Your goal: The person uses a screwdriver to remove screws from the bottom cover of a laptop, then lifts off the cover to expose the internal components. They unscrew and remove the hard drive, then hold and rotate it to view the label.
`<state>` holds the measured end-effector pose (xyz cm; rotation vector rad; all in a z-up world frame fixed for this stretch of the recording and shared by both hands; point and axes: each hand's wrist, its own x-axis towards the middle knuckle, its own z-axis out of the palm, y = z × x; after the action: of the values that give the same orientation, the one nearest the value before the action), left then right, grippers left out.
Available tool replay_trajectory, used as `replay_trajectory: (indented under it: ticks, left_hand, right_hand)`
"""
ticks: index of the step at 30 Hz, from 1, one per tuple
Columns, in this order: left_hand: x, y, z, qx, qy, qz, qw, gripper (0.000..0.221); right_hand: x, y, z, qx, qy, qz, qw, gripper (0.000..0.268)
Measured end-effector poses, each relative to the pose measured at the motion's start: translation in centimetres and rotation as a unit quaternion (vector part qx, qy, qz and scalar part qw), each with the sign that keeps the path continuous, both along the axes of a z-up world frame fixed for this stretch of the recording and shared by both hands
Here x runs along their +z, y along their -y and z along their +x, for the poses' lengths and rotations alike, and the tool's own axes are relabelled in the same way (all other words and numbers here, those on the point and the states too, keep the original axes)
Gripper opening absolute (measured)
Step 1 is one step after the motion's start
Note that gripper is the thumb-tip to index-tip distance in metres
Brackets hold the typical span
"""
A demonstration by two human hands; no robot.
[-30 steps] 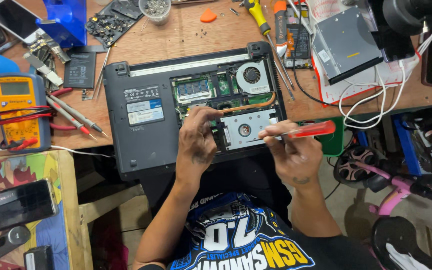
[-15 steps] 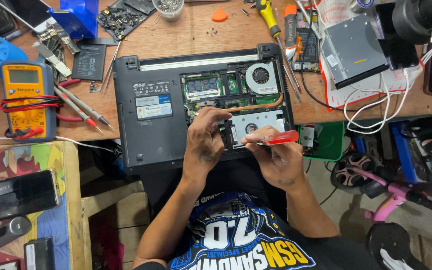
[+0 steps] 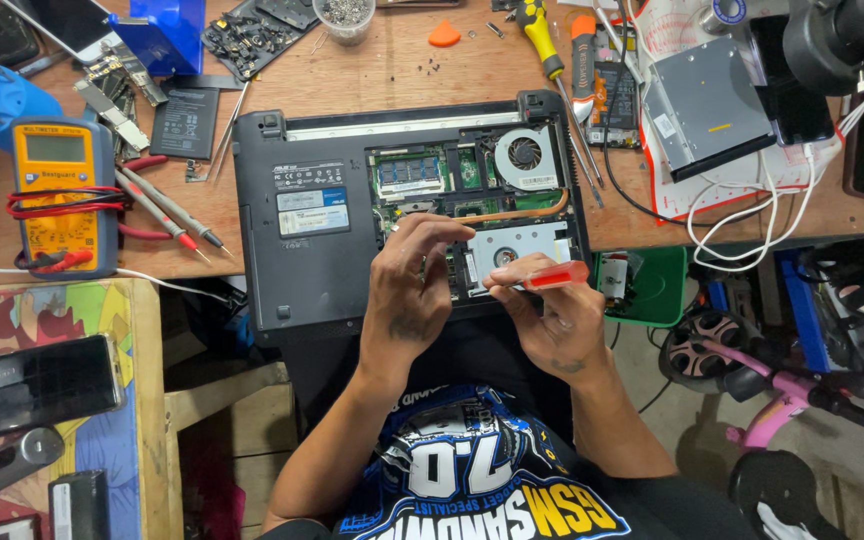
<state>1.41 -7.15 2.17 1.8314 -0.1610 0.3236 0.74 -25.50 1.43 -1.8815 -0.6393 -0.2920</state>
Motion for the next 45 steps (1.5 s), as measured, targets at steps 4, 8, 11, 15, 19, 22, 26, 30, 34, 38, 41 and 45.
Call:
replay_trajectory:
  ticks: [4, 8, 11, 15, 19, 22, 26, 30, 34, 38, 41, 45]
  left_hand:
    - [0.9, -0.2, -0.7, -0.016, 0.008, 0.002, 1.000, 0.035]
    - [1.6, 0.2, -1.1, -0.030, 0.029, -0.016, 0.999, 0.031]
    - [2.0, 0.8, -1.3, -0.053, 0.023, -0.032, 0.998, 0.028]
    - [2.7, 1.3, -1.9, -0.101, 0.045, -0.048, 0.993, 0.022]
    - [3.2, 1.3, -2.3, -0.142, 0.056, -0.071, 0.986, 0.030]
    - [3.2, 1.2, -2.2, -0.143, 0.077, -0.061, 0.985, 0.037]
    - [2.9, 1.3, -2.4, -0.144, 0.054, -0.076, 0.985, 0.038]
    - [2.4, 1.8, -1.9, -0.113, 0.071, -0.069, 0.989, 0.028]
    - [2.2, 1.9, -1.8, -0.097, 0.083, -0.055, 0.990, 0.024]
    - [2.3, 1.9, -2.0, -0.097, 0.078, -0.047, 0.991, 0.025]
    - [2.5, 2.1, -2.1, -0.096, 0.077, -0.060, 0.991, 0.025]
    - [2.6, 2.1, -2.1, -0.097, 0.081, -0.068, 0.990, 0.023]
  right_hand:
    - [-0.4, 0.0, -0.1, -0.029, 0.025, -0.014, 0.999, 0.029]
    - [-1.3, -0.2, 0.0, -0.026, 0.031, 0.040, 0.998, 0.029]
    - [-1.7, 0.1, 0.0, -0.051, 0.056, -0.001, 0.997, 0.028]
    - [-2.0, 0.6, -0.1, -0.085, 0.072, -0.059, 0.992, 0.024]
    - [-1.9, 0.8, -0.2, -0.087, 0.050, -0.064, 0.993, 0.021]
    - [-1.6, 0.7, -0.2, -0.078, 0.062, -0.067, 0.993, 0.023]
    - [-0.9, 0.3, -0.2, -0.070, 0.070, -0.077, 0.992, 0.024]
    - [0.0, 0.1, -0.1, -0.035, 0.035, -0.051, 0.997, 0.024]
    - [0.5, -0.2, 0.0, -0.029, 0.035, -0.043, 0.998, 0.023]
    - [0.7, -0.3, -0.1, -0.033, 0.028, -0.041, 0.998, 0.023]
    - [0.7, -0.1, -0.1, -0.020, 0.014, -0.035, 0.999, 0.023]
    - [0.6, 0.2, 0.2, 0.001, 0.029, -0.033, 0.999, 0.023]
